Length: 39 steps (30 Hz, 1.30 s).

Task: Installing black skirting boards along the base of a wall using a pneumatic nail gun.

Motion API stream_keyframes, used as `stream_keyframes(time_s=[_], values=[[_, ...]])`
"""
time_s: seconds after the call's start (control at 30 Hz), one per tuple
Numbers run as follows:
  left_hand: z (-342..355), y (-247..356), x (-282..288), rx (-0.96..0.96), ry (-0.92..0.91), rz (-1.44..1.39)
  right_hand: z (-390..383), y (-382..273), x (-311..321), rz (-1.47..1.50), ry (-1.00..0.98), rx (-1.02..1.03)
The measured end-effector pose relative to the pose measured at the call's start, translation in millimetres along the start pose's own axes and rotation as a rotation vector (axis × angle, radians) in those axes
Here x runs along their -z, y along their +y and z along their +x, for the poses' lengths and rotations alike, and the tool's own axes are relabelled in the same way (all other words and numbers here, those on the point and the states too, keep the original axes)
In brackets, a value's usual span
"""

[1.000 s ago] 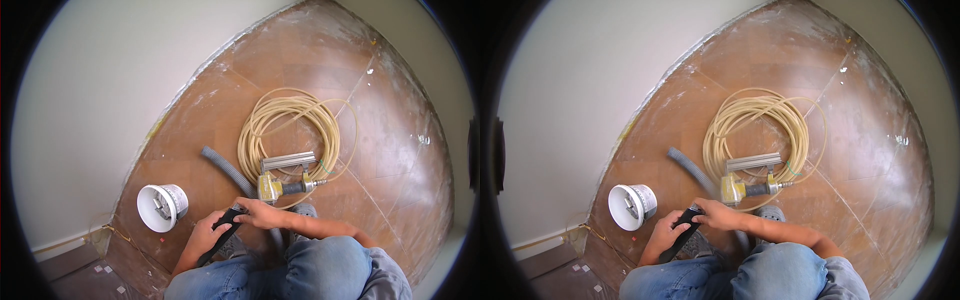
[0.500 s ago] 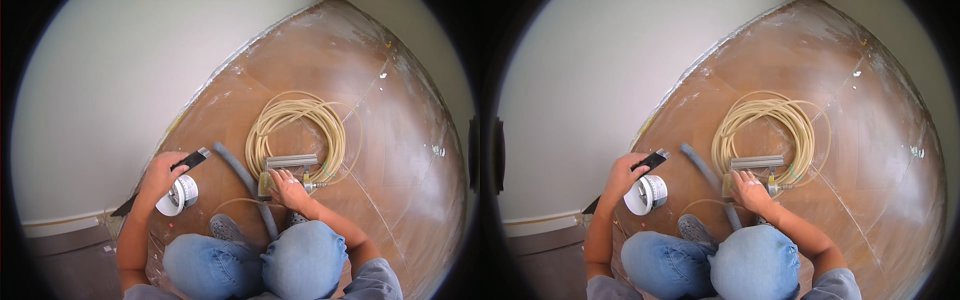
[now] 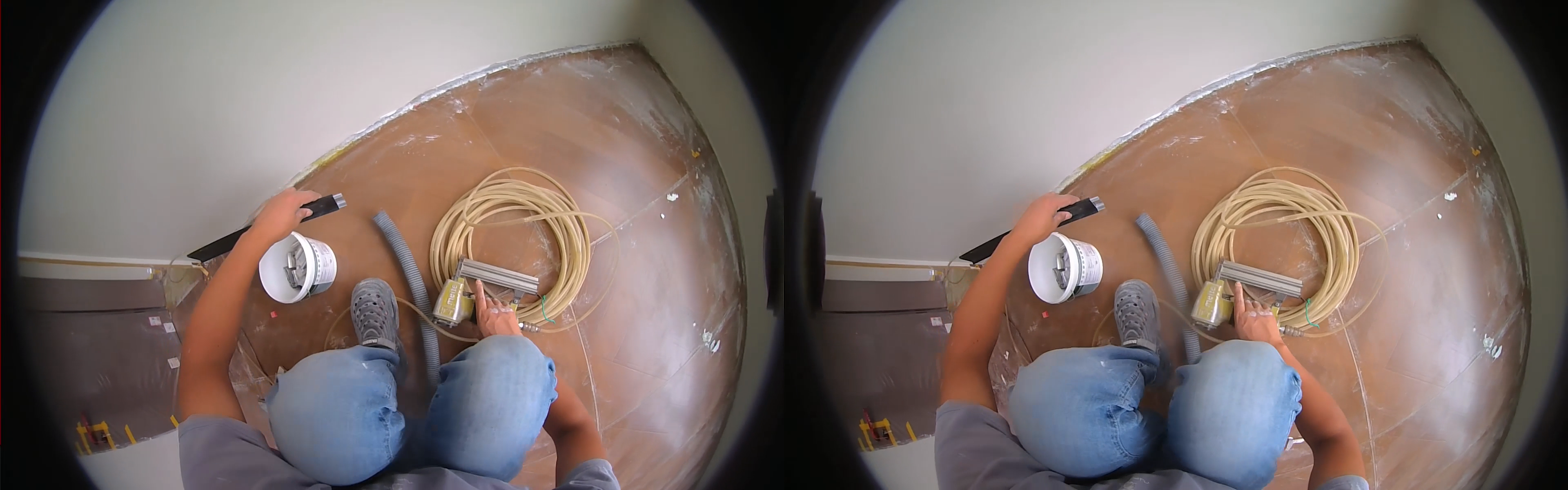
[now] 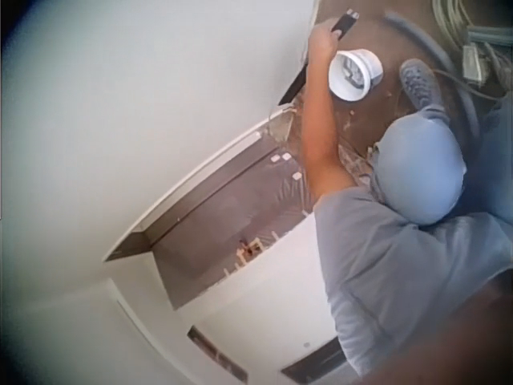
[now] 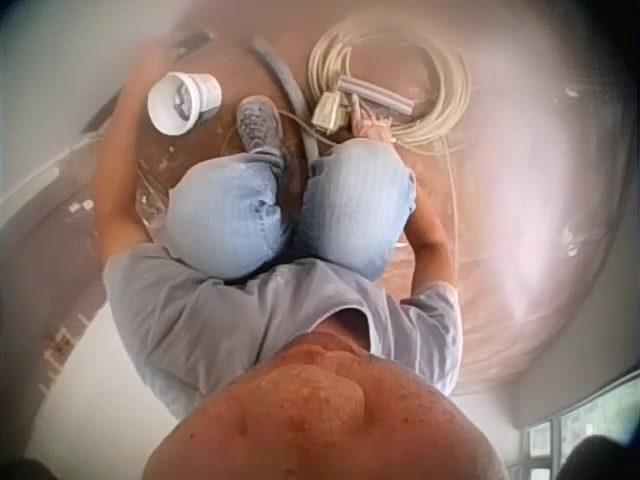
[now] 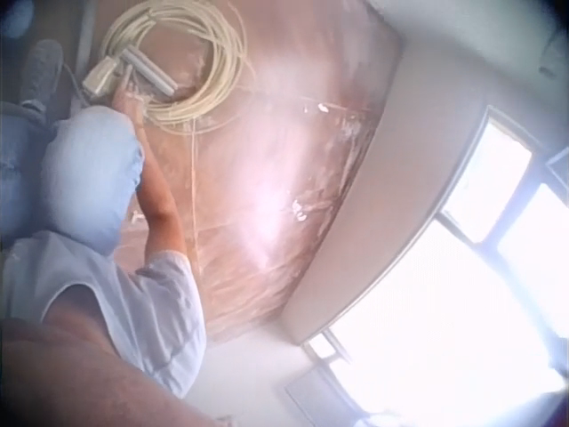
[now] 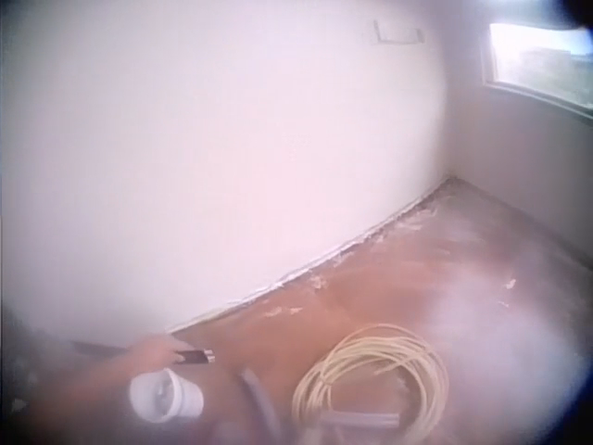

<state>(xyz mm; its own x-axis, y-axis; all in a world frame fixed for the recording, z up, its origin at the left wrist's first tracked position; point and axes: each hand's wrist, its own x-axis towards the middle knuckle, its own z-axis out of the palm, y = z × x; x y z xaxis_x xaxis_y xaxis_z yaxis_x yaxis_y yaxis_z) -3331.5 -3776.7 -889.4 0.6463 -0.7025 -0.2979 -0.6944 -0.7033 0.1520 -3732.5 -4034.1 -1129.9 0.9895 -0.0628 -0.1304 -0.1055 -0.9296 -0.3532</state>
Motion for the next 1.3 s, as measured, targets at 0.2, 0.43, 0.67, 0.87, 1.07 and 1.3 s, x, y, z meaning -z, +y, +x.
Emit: stream_keyframes(time_s=[0.2, 0.43, 0.67, 0.87, 1.07, 1.3], values=[[15.9, -57.9, -50.2, 0.144, 0.006, -0.026, 11.9, -10.5, 30.7, 0.13, -0.294, -0.057], [100.5, -86.0, -90.9, 0.153, 0.122, -0.194, 20.2, -15.9, 54.4, -0.021, -0.446, -0.022], [215.1, -87.9, -127.4, -0.001, 0.333, -0.168, 41.9, -28.1, 89.5, -0.074, -0.313, 0.004], [283.8, -36.9, -127.3, 0.017, 0.329, -0.185, 83.5, -51.7, 178.1, 0.19, -0.501, -0.195], [294.8, -44.9, -142.6, 0.011, 0.349, -0.157, 191.7, -72.2, 163.2, 0.145, -0.394, -0.318], [262.5, -73.1, -162.9, -0.036, 0.389, -0.077, 242.0, -21.0, 93.4, -0.157, -0.378, -0.292]])
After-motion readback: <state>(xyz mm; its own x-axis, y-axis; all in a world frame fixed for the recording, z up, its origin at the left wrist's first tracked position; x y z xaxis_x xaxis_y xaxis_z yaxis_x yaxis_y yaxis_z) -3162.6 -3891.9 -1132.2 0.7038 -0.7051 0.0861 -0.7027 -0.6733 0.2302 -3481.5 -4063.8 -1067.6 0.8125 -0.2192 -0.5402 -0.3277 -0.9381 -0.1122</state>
